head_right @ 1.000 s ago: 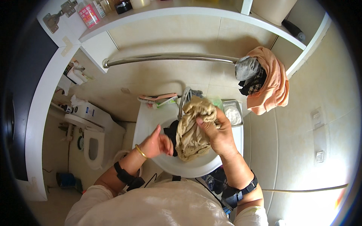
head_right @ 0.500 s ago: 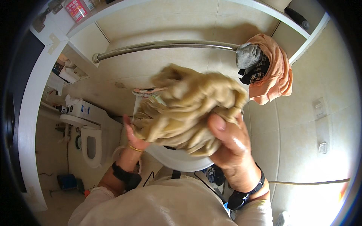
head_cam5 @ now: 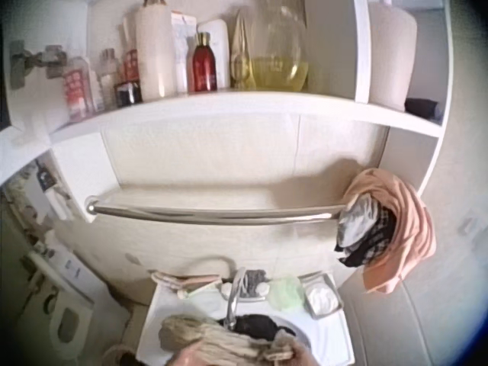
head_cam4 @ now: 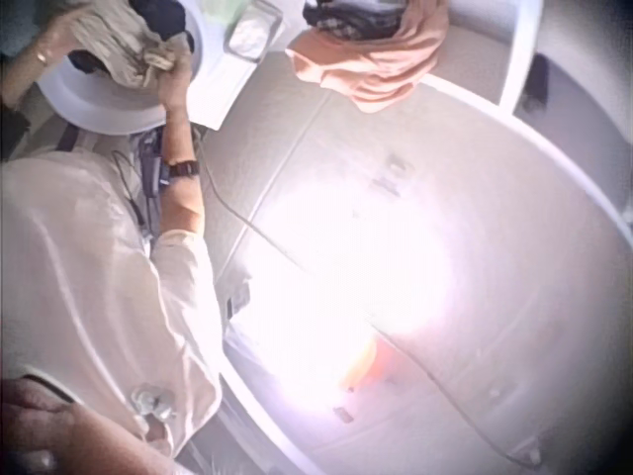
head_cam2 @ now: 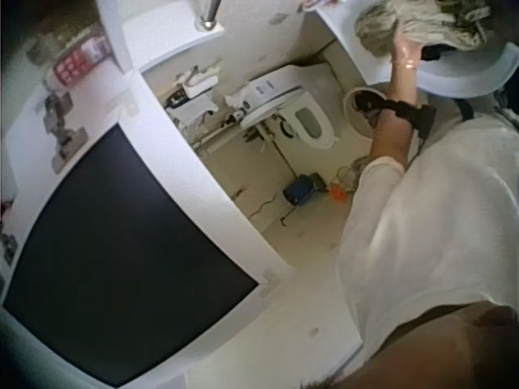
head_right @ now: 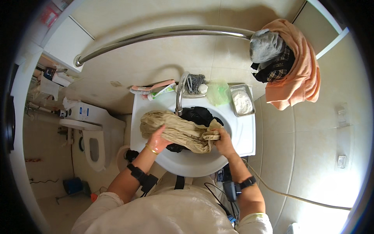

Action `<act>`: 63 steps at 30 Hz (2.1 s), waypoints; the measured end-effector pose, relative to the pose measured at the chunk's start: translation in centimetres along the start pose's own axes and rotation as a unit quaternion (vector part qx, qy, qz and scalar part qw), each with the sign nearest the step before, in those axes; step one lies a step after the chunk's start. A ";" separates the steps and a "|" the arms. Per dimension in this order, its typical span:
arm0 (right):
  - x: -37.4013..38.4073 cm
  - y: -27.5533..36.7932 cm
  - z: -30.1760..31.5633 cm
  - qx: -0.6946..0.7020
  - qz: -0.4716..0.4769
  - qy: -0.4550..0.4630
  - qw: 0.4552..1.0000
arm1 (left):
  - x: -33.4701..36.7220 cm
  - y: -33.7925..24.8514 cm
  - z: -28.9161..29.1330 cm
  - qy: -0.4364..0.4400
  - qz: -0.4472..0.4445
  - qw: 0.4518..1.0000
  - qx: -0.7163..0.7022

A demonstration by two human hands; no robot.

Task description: The person hand washes a light-colored cloth in a sink, repeatedly scrubbing, rinsing, and wringing it under running water. The person also handles a dark-colored cloth in the same sink, scrubbing and rinsing it in a similar manner.

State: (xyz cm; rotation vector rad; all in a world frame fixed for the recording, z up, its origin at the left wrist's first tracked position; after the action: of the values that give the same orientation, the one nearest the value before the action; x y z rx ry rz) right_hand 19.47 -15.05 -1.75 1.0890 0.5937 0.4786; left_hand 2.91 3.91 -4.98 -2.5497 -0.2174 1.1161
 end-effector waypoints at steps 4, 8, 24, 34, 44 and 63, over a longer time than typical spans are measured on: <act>-0.1 -3.4 -4.3 -0.377 -0.005 -0.001 0.926 | 3.2 4.1 3.4 -0.128 0.050 0.989 0.058; 0.3 -4.5 -7.4 -0.471 -0.052 0.036 0.880 | 5.3 5.6 5.0 -0.132 0.031 0.987 0.086; 4.0 -2.4 -1.8 0.221 -0.200 0.008 0.955 | -1.6 12.6 2.6 -0.235 0.307 0.922 -0.036; -0.5 1.4 -0.3 0.540 -0.196 0.063 0.816 | 5.4 6.3 -6.5 0.132 0.051 0.958 -0.250; -2.6 6.7 -6.7 -0.008 0.218 -0.108 0.970 | 6.6 6.2 -4.2 0.093 0.112 0.973 -0.180; 1.7 7.5 -5.2 -0.123 0.122 -0.225 0.959 | 5.1 5.8 -3.2 0.010 0.049 0.997 -0.066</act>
State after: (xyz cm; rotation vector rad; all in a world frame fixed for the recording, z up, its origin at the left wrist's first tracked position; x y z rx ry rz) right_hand 16.79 -7.56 2.98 0.9915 -0.0052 0.4831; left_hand 8.72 -0.83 -8.63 -2.7129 -0.1684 1.1454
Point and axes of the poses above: each hand's wrist, its own x-axis towards the middle knuckle, its own z-axis out of the back of the hand, y = z × x, the point moved 8 cm from there along x, towards the middle knuckle, and after that the axes turned 10 degrees about -y, right-handed, at the moved point
